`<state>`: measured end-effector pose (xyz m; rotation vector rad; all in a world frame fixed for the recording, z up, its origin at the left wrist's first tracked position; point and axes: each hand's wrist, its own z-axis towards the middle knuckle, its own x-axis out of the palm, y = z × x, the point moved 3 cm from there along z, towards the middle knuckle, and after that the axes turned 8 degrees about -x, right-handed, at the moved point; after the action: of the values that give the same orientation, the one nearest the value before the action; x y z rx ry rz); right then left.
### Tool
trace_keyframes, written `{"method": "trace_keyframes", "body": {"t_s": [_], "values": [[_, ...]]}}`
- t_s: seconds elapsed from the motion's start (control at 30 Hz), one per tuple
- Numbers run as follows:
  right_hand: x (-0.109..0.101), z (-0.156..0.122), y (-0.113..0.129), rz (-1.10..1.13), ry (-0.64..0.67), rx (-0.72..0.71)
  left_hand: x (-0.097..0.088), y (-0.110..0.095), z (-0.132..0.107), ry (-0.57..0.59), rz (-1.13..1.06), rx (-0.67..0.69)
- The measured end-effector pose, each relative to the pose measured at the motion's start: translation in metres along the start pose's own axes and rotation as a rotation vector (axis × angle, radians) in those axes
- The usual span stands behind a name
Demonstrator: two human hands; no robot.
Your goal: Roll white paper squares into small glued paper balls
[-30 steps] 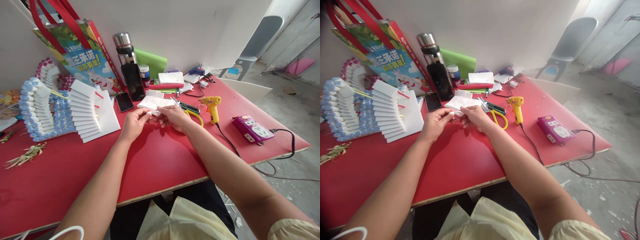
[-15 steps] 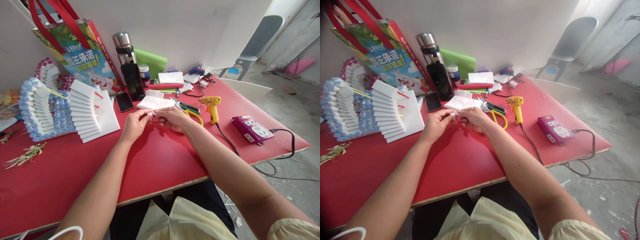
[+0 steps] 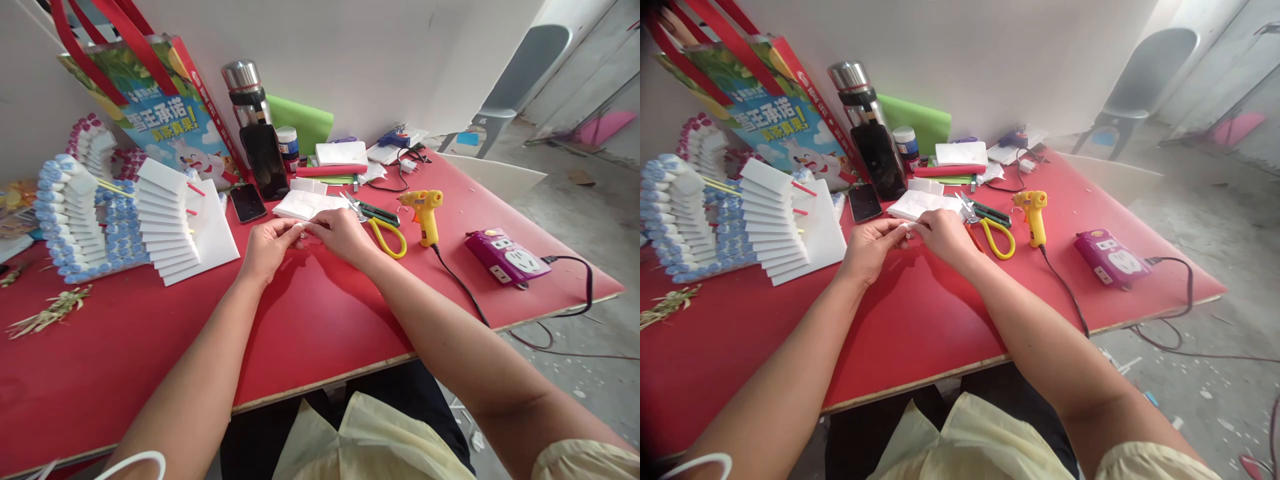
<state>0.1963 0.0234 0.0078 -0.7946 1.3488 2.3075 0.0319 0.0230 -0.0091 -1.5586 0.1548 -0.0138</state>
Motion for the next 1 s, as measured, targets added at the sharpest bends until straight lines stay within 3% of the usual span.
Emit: {"method": "trace_keyframes", "body": {"t_s": [0.2, 0.47, 0.73, 1.0], "values": [[0.001, -0.003, 0.007, -0.179, -0.107, -0.106, 0.002, -0.001, 0.000, -0.037, -0.062, -0.001], [0.005, -0.004, 0.011, -0.203, -0.063, -0.199, 0.001, -0.004, -0.002, -0.070, -0.091, -0.015], [0.006, -0.004, 0.012, -0.197, -0.012, -0.218, -0.001, -0.002, -0.003, -0.008, -0.122, -0.015], [0.003, -0.003, 0.015, -0.184, -0.009, -0.205, -0.003, -0.006, -0.003, 0.037, -0.020, 0.053]]}}
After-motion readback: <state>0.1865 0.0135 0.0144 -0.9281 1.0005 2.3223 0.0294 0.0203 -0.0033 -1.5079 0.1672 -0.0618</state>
